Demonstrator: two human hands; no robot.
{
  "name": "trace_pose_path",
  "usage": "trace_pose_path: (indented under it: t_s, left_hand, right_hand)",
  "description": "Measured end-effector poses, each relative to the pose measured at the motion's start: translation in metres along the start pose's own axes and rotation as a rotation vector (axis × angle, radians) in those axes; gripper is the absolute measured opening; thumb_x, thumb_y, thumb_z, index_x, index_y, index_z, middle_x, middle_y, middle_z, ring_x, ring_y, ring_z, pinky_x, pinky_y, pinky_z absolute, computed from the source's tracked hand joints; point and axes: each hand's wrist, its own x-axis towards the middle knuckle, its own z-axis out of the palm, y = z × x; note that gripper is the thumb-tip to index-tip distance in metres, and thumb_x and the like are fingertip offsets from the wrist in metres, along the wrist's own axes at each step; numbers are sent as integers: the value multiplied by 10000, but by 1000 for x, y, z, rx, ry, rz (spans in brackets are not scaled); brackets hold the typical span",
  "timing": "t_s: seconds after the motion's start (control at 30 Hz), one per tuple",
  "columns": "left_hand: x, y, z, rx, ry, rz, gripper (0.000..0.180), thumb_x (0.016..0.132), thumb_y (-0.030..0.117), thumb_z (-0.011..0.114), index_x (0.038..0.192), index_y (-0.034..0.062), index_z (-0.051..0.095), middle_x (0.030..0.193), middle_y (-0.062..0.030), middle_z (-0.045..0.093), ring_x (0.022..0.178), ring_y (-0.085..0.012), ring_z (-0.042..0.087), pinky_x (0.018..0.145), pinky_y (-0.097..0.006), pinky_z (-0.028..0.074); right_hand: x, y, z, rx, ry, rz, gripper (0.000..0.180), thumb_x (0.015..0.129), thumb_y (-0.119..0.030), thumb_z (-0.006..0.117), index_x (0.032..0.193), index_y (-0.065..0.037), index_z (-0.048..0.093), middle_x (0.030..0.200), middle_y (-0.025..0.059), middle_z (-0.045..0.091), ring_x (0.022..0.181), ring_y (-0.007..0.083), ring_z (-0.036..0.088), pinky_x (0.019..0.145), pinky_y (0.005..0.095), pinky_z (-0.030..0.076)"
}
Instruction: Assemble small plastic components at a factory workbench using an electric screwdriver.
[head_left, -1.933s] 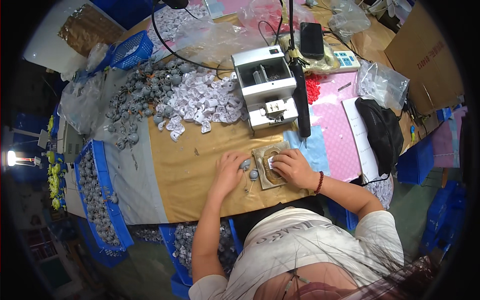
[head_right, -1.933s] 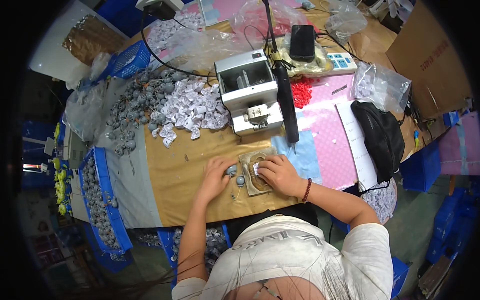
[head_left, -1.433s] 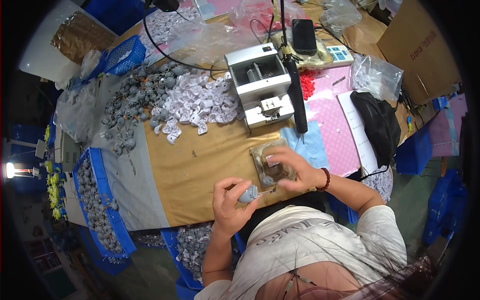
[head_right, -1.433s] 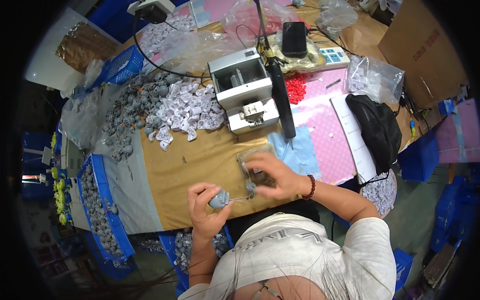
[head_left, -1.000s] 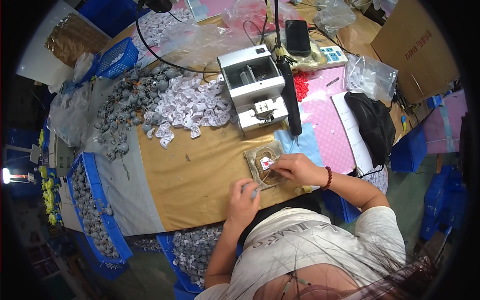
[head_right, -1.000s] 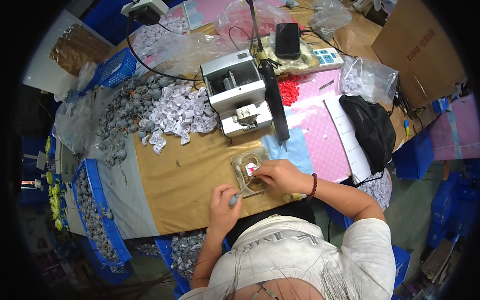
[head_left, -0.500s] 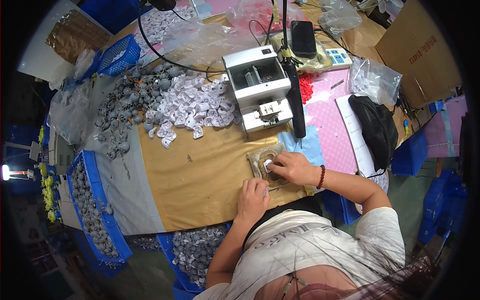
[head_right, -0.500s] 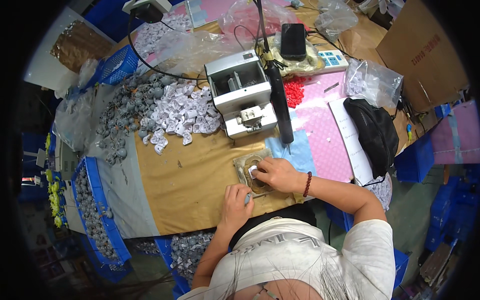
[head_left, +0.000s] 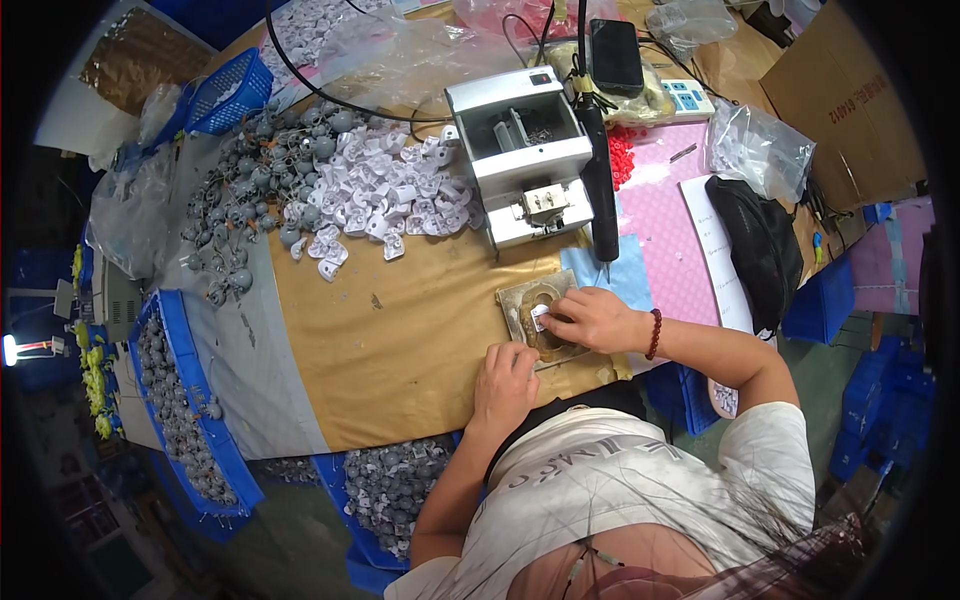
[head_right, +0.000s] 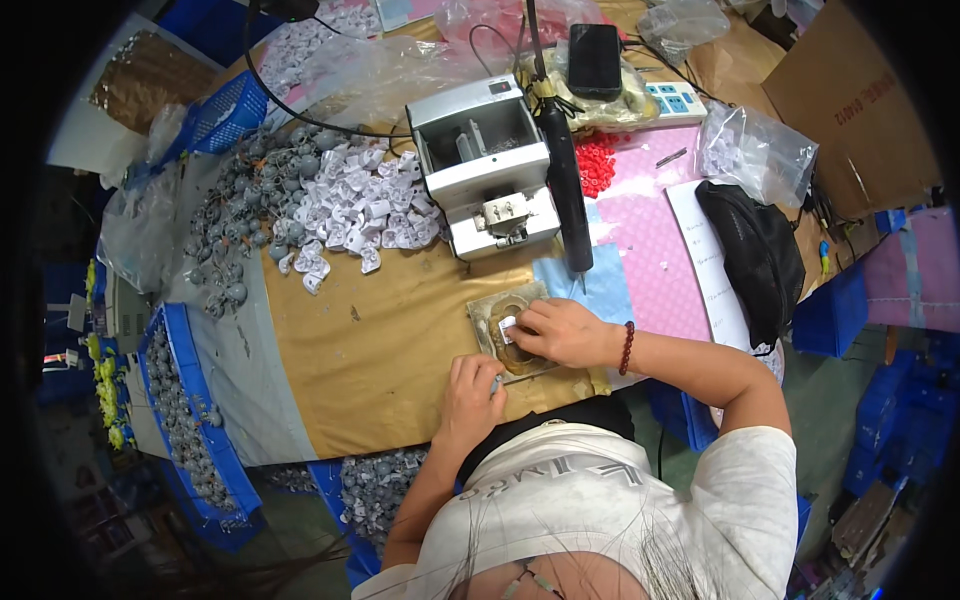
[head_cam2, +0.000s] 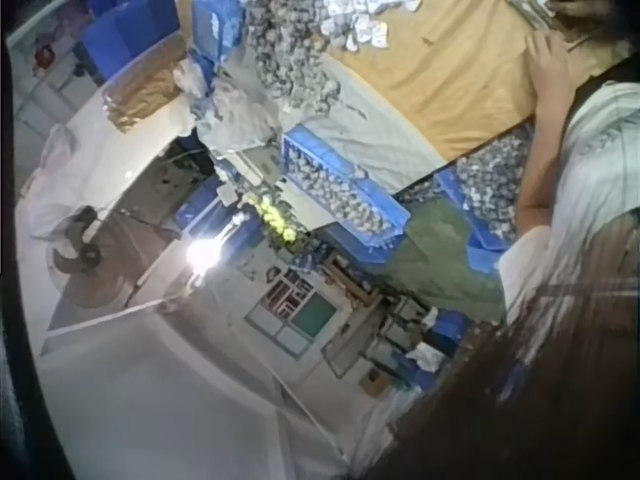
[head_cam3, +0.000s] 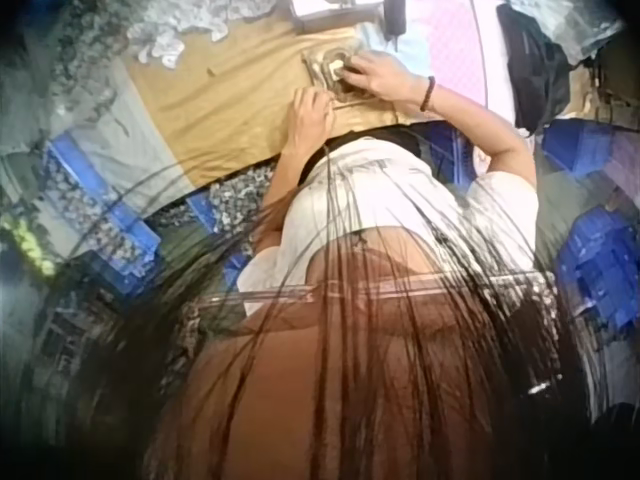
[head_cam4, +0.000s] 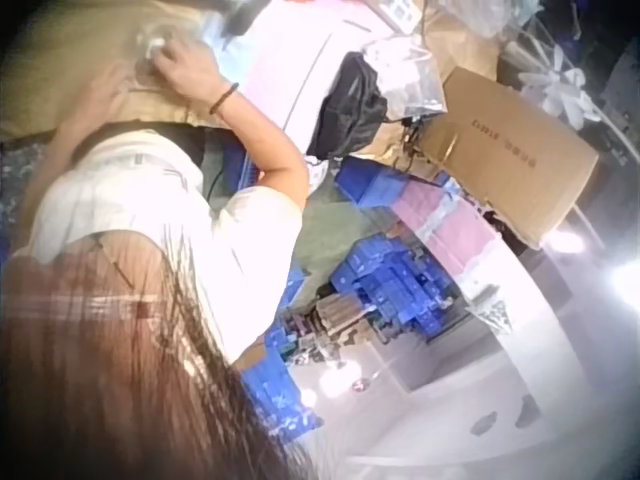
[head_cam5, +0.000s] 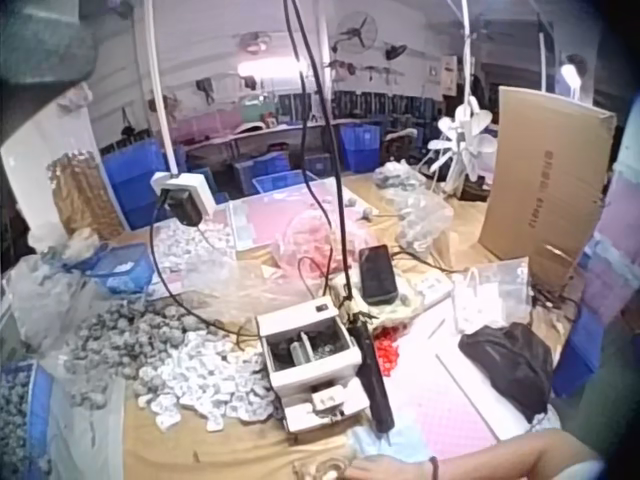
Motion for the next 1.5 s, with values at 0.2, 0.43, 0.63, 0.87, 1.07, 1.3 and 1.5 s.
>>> trace_pose_path:
  t_s: [0.2, 0.43, 0.63, 0.87, 1.07, 1.3, 1.5]
  left_hand:
    - [14, 9, 2, 137, 167, -37, 437, 764, 77, 727, 1189, 100, 631, 1273, -129, 573, 1171, -329, 532, 986, -491, 434]
    - [21, 1, 30, 401, 151, 97, 480, 774, 130, 727, 1247, 112, 645, 1347, -150, 562, 1253, -307, 518, 1023, -482, 415]
    - [25, -3, 28, 357, 109, 104, 463, 783, 74, 708, 1244, 107, 666, 1300, -156, 578, 1235, -340, 540, 1021, -479, 431]
    - [24, -6, 25, 334, 104, 123, 464, 781, 69, 717, 1241, 114, 670, 1291, -154, 580, 1227, -334, 553, 1009, -467, 445]
    - [24, -9, 25, 322, 99, 127, 462, 786, 71, 718, 1243, 122, 669, 1283, -150, 581, 1222, -337, 558, 1003, -468, 451]
    - [24, -5, 21, 314, 78, 115, 491, 764, 96, 752, 1245, 117, 656, 1289, -150, 577, 1242, -329, 540, 1003, -468, 448]
    - [26, -5, 22, 289, 80, 113, 441, 794, 58, 712, 1229, 121, 676, 1261, -156, 587, 1213, -344, 562, 1000, -468, 458]
  right_hand:
    - [4, -24, -2, -98, -22, 66, 334, 799, -170, 603, 1091, -22, 672, 1011, 77, 588, 909, 241, 589, 789, 379, 515]
    - [-22, -2, -13, 438, 199, 380, 357, 826, -2, 664, 1182, -24, 667, 1191, 134, 643, 1091, 316, 615, 952, 428, 495]
    - [-45, 13, -42, 432, 134, 476, 451, 865, -17, 672, 1308, -51, 594, 1277, 191, 607, 1189, 368, 582, 1022, 428, 479]
    - [-46, 11, 7, 216, 296, 461, 351, 857, -48, 685, 1201, -47, 617, 1164, 153, 618, 992, 312, 634, 855, 390, 530]
    - [-32, 12, -6, 1241, 324, 1024, 170, 953, -121, 671, 1105, -51, 640, 781, -12, 578, 565, 58, 481, 499, 220, 377]
    - [-28, 13, -11, 1598, 347, 924, 285, 945, -91, 696, 1216, -53, 613, 812, -6, 612, 667, 58, 556, 624, 212, 479]
    - [-10, 8, -3, 1503, 558, 832, 362, 920, -70, 723, 1259, -32, 600, 997, 54, 715, 879, 102, 673, 799, 247, 552]
